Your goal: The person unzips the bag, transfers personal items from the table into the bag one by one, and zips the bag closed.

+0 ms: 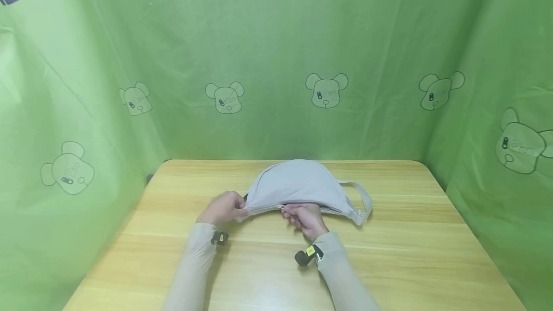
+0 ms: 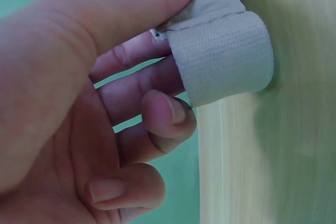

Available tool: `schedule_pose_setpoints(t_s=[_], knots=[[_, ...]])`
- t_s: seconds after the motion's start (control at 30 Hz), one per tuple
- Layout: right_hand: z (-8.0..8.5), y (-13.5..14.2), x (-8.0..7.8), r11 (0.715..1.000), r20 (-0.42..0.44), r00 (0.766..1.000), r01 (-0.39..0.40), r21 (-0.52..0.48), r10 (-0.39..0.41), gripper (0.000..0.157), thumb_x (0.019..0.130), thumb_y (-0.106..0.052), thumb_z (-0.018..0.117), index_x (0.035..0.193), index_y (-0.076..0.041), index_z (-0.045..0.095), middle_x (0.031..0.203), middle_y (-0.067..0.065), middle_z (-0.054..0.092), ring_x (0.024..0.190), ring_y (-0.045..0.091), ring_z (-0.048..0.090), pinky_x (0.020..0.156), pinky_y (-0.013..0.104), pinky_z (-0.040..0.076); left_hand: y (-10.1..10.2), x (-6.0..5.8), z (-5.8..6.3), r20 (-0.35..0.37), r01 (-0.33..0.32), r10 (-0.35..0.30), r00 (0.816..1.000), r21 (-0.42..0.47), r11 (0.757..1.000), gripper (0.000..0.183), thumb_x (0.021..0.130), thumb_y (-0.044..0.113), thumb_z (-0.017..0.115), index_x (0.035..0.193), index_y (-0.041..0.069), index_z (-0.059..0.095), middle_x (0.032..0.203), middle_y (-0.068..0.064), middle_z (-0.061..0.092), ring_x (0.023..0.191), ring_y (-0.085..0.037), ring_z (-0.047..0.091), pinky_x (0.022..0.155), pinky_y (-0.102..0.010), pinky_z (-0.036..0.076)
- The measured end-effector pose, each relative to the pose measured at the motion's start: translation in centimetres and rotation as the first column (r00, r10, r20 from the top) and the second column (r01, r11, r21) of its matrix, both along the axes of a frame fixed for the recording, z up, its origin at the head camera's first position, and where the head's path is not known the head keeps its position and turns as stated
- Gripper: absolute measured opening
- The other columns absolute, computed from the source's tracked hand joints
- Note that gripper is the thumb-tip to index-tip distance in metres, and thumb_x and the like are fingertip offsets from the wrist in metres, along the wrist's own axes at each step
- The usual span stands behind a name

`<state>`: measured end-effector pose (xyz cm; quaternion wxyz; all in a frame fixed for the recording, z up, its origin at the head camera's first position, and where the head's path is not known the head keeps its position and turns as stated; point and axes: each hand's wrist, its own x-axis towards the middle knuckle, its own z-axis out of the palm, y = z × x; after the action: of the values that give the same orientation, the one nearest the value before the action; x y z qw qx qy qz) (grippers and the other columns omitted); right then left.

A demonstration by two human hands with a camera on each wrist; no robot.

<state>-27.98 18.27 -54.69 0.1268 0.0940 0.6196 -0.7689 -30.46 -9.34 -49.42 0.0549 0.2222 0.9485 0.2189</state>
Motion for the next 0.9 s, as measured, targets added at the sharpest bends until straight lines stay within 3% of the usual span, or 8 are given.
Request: schedule_pose_setpoints(t_s=[0.9], knots=[[0.3, 1.2, -0.3, 0.999, -0.018, 1.0, 0.004, 0.043, -0.003, 0.032, 0.094, 0.003, 0.063, 0.125, 0.011, 0.065, 0.087, 0.002, 0.079, 0.067, 0.004, 0.067, 0.048, 0.011, 0.047, -0.2, -0.1, 0.3, 0.023, -0.032, 0.032, 0.999, 0.006, 0.999, 0.027, 0.088, 0.033, 0.082, 0.069, 0.021, 0.067, 0.064, 0.012, 0.058, 0.059, -0.007, 0.048, 0.054, -0.024, 0.04]])
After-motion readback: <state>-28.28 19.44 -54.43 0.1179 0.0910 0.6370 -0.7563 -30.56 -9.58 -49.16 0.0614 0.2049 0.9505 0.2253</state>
